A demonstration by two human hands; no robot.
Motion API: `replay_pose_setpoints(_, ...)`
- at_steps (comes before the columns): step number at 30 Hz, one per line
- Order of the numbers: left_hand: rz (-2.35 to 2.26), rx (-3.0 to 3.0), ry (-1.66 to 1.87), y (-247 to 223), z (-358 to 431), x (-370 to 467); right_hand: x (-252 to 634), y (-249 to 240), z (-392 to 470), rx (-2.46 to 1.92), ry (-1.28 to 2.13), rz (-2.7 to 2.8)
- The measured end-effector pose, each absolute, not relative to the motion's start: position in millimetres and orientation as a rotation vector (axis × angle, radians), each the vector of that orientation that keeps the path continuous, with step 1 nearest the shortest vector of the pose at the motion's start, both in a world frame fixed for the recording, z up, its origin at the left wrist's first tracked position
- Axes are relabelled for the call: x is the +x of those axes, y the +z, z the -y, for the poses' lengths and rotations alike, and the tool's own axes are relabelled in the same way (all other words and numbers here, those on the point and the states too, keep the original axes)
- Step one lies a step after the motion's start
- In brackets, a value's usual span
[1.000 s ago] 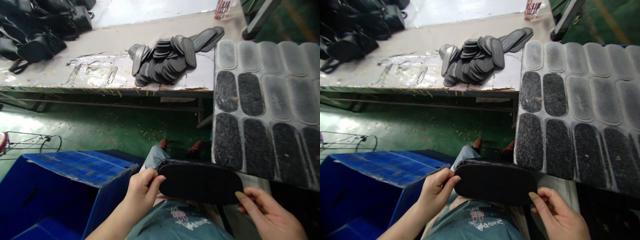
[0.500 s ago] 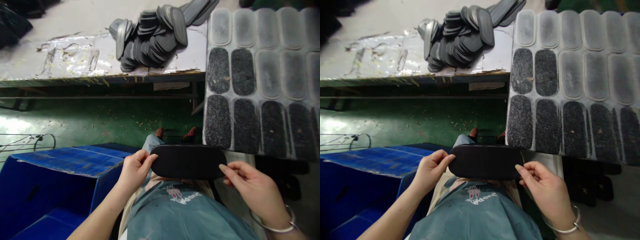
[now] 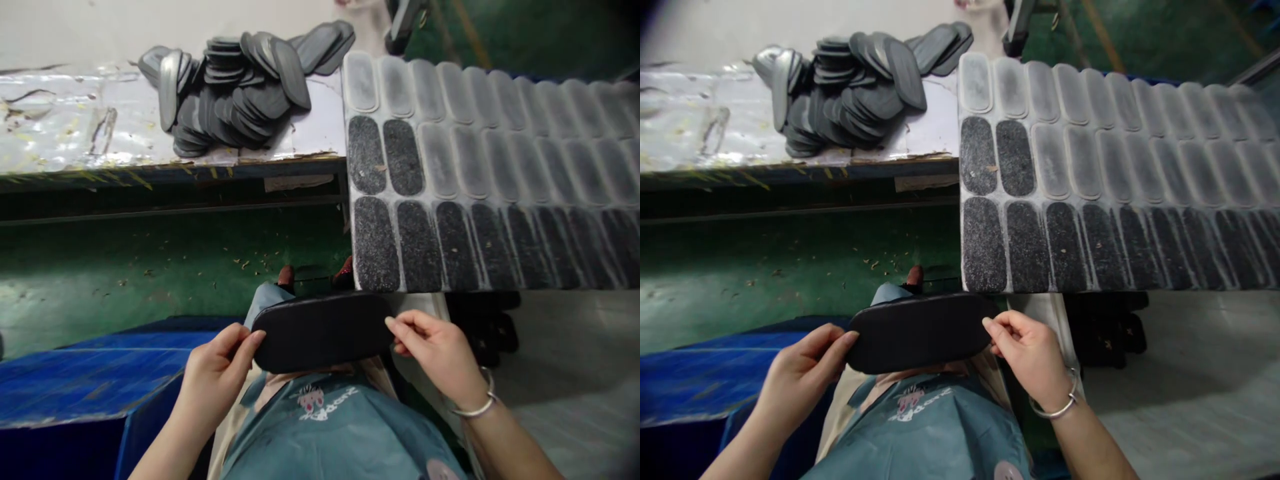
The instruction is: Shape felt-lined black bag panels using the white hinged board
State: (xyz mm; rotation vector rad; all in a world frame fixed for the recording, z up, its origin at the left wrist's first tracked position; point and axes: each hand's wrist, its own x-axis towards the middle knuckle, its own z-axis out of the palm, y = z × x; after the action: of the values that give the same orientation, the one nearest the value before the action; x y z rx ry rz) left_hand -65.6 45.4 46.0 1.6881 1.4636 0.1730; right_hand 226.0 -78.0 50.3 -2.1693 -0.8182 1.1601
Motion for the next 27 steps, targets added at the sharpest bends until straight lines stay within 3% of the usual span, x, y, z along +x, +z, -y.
replay_pose_setpoints(27, -1.468, 1.590, 0.175, 42.4, -41.6, -66.3, 231.7, 40.5, 79.1, -2.092, 1.312, 0.871)
